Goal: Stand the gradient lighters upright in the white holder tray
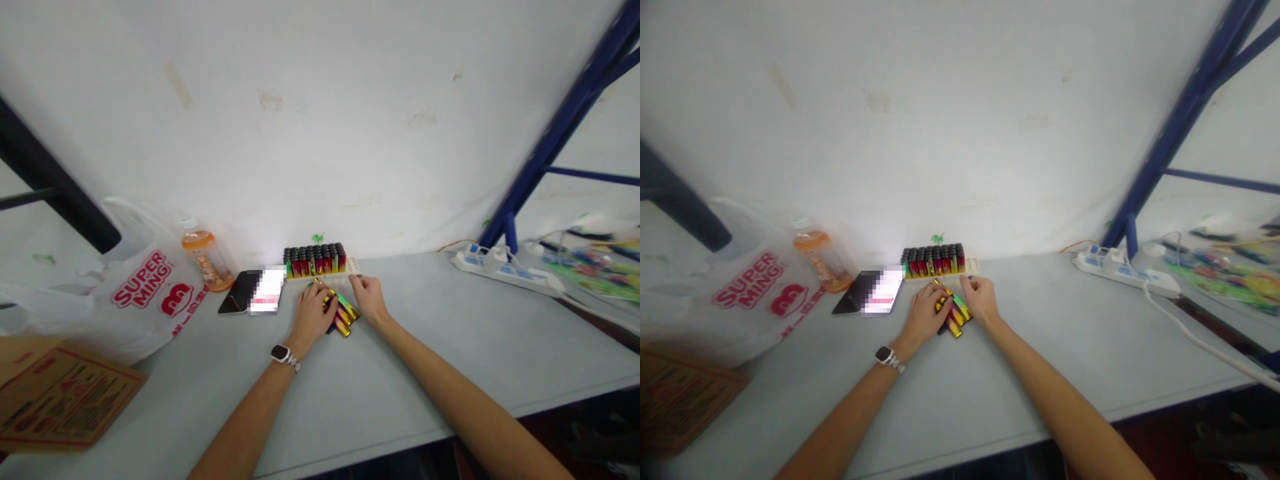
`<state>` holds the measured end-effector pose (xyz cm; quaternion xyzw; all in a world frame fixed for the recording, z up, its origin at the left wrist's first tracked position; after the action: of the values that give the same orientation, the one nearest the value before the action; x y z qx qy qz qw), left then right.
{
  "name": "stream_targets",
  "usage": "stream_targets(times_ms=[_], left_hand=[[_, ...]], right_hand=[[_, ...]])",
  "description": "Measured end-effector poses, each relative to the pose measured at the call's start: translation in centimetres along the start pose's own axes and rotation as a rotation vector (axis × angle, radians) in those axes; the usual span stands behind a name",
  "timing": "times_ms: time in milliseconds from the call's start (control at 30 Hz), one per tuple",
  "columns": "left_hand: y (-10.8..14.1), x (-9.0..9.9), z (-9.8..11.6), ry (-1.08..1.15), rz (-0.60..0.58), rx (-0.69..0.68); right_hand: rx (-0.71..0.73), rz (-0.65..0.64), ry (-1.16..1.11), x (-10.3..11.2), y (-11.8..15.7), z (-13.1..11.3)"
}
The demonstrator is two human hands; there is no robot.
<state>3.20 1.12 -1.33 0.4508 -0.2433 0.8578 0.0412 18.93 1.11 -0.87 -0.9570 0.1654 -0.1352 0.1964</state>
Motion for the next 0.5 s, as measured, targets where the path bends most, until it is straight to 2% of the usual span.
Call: stream_targets(times_ms=[133,367,500], left_hand=[[-0.02,0.05,0.07,0.004,-0.003,0.003],[0.00,0.00,0.09,-0.003,0.001,0.006],[0.01,-0.03,0.05,-0.002,0.005,-0.001]], right_hand=[[0.003,0.037,0.020,-0.09,-0.13,-0.06],[0.023,0.023,0.013,-0.27,-0.05,0.51],[0.052,-0.036,-0.029,-0.37,-0.06,0.76]])
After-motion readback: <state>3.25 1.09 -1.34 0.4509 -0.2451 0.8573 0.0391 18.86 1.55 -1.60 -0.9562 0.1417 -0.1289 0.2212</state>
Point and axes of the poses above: each hand's wrist, its own y-axis away from the middle knuckle, its own x-axis out of the back of the hand, z = x × y, the point moved 2 cm from there along -y, towards the middle knuckle, and after that the axes turned 6 degrees about x, right-handed, at the moved point
